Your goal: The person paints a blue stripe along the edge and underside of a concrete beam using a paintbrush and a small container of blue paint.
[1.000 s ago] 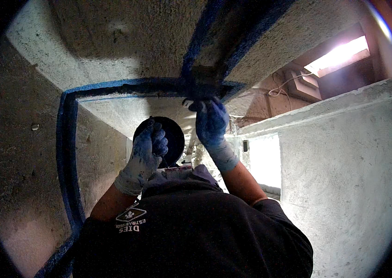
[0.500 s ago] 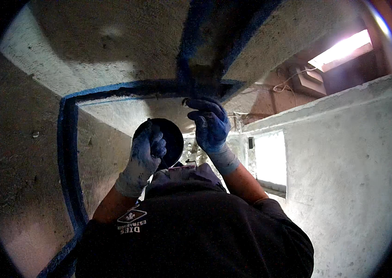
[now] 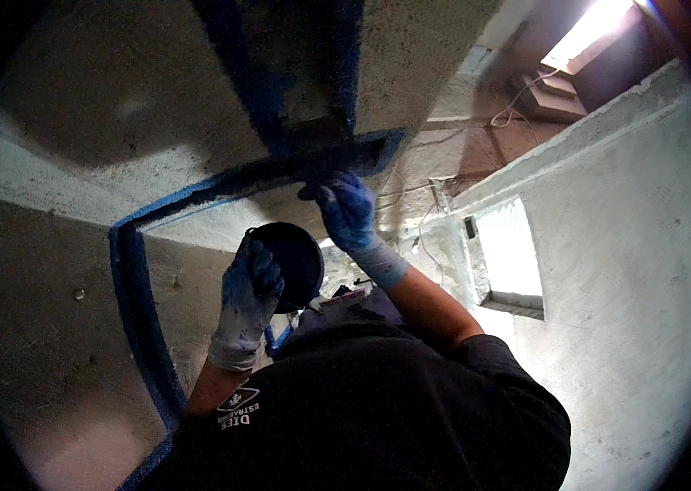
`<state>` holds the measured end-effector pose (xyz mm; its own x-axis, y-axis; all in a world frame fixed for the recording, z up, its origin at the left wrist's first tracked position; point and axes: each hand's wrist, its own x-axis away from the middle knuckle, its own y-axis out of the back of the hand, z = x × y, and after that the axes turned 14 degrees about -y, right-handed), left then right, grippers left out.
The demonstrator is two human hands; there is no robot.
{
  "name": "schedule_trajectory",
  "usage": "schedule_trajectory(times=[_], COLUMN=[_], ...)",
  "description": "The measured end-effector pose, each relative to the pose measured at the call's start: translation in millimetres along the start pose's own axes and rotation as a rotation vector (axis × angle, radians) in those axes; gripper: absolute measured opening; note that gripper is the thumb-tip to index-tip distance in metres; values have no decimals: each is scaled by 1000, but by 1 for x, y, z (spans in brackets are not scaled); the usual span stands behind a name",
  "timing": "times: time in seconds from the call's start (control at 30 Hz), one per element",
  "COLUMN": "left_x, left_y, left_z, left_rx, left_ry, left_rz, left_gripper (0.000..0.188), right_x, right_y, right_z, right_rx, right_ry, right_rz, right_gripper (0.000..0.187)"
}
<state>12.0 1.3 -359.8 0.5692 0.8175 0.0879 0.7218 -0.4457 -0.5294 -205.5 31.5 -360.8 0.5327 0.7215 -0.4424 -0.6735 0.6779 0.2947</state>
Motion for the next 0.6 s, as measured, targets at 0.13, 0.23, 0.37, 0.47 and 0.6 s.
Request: schedule_trajectory(times=[0.13, 0.23, 0.37, 0.47, 0.6], left_x=[8, 11, 4, 3, -4], left_y=[-24, -10, -19, 1, 1], left_z=[-8, 1, 2, 6, 12], left_rx=[-708, -489, -264, 224, 485], left_ry=[-269, -184, -18, 51, 49], left_rz=[49, -10, -133, 13, 171], left_gripper=[49, 34, 24, 33, 36], right_x=[10, -3, 0, -6, -6], right_y=[2, -4, -11, 4, -6], right_z=[-20, -33, -53, -45, -65], right_rx=[-196, -213, -199, -331, -279], right_ry=[-156, 2, -227, -256, -268], right_rz=[9, -215, -37, -90, -46], right_gripper=[8, 10, 18, 19, 22])
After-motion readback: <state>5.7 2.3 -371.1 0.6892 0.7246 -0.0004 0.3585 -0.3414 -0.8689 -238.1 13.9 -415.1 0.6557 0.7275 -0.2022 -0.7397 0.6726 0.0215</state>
